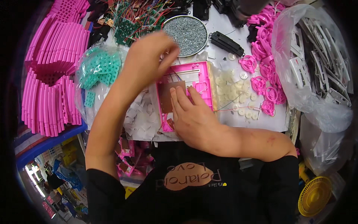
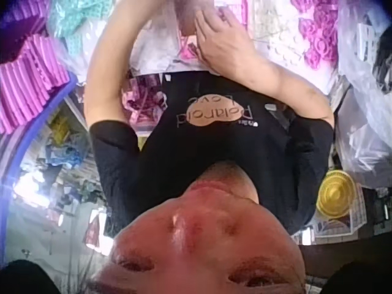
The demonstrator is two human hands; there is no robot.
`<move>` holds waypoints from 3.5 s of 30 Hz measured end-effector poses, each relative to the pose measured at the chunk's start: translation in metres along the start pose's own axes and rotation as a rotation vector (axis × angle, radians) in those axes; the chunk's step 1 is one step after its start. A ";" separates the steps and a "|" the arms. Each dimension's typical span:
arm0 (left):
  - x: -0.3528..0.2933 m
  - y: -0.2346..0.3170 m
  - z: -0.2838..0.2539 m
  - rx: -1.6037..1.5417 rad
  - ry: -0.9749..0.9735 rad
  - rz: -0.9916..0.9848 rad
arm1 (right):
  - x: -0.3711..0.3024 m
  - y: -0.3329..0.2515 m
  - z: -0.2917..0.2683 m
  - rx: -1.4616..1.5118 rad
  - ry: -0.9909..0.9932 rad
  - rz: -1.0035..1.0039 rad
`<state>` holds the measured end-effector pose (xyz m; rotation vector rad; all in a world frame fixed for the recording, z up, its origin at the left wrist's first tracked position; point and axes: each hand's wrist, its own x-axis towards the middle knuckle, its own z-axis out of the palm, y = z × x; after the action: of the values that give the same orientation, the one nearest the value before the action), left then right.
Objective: Assemble and decorate a toy cash register using various plastic components and a glue gun.
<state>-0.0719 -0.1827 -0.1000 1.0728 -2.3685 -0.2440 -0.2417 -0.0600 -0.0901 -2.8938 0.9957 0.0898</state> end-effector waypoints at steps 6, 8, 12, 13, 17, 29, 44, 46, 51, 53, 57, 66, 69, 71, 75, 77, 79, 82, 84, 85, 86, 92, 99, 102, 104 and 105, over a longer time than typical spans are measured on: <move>0.059 -0.044 0.054 0.509 -0.364 0.041 | -0.005 0.003 0.004 0.074 0.127 0.026; 0.059 -0.043 0.053 0.453 -0.238 0.033 | -0.006 0.003 0.003 0.073 0.136 0.026; 0.056 -0.048 0.054 0.431 -0.070 -0.028 | -0.004 0.001 0.003 0.051 0.133 0.005; 0.057 -0.044 0.050 0.444 -0.081 -0.067 | -0.004 0.001 0.004 0.051 0.138 0.004; 0.018 -0.008 0.006 -0.053 0.070 -0.147 | -0.005 -0.002 0.007 0.073 0.177 0.021; -0.115 0.058 0.019 -0.403 0.104 -0.385 | -0.028 0.042 -0.013 0.688 0.388 -0.056; -0.106 0.052 0.028 -0.298 0.141 -0.184 | 0.037 0.092 -0.035 1.684 0.560 -0.195; -0.104 0.053 0.027 -0.294 0.162 -0.166 | 0.034 0.062 -0.034 1.697 0.594 -0.147; -0.104 0.052 0.029 -0.283 0.192 -0.152 | 0.030 0.040 -0.031 1.760 0.588 -0.042; -0.104 0.051 0.029 -0.276 0.179 -0.147 | 0.032 0.044 -0.027 1.688 0.583 -0.045; -0.103 0.048 0.029 -0.291 0.126 -0.144 | 0.031 0.044 -0.027 1.605 0.558 -0.024; -0.102 0.052 0.021 -0.319 0.092 -0.177 | 0.028 0.039 -0.025 1.651 0.640 -0.029; -0.100 0.054 0.013 -0.439 0.073 -0.240 | 0.028 0.046 -0.023 1.643 0.670 -0.057; -0.102 0.050 0.012 -0.496 0.077 -0.252 | 0.032 0.046 -0.020 1.639 0.684 -0.062; -0.103 0.042 0.012 -0.472 -0.005 -0.198 | 0.032 0.049 -0.015 1.461 0.695 -0.058; -0.103 0.036 0.014 -0.441 -0.047 -0.166 | 0.034 0.051 -0.014 1.429 0.663 -0.051; -0.105 0.033 0.020 -0.431 -0.035 -0.121 | 0.038 0.051 -0.014 1.396 0.642 -0.054; -0.104 0.036 0.018 -0.431 -0.001 -0.147 | 0.039 0.053 -0.014 1.402 0.584 -0.023; -0.103 0.037 0.019 -0.425 0.025 -0.144 | 0.039 0.052 -0.014 1.429 0.590 -0.012; -0.103 0.038 0.020 -0.418 0.037 -0.144 | 0.040 0.052 -0.011 1.446 0.621 -0.022; -0.102 0.039 0.019 -0.433 0.054 -0.165 | 0.041 0.051 -0.012 1.468 0.643 -0.031; -0.101 0.048 0.020 -0.427 0.106 -0.279 | 0.038 0.042 -0.032 1.667 0.642 -0.044; -0.101 0.045 0.026 -0.426 0.135 -0.288 | 0.038 0.037 -0.032 1.651 0.658 -0.034; -0.102 0.043 0.029 -0.400 0.146 -0.268 | 0.040 0.035 -0.030 1.673 0.663 -0.027; -0.102 0.042 0.030 -0.396 0.153 -0.266 | 0.040 0.036 -0.029 1.684 0.660 -0.023; -0.102 0.043 0.030 -0.398 0.157 -0.264 | 0.039 0.036 -0.029 1.687 0.660 -0.023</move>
<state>-0.0596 -0.0803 -0.1490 1.1547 -1.9278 -0.6689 -0.2322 -0.1153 -0.0668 -1.2976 0.5142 -1.1281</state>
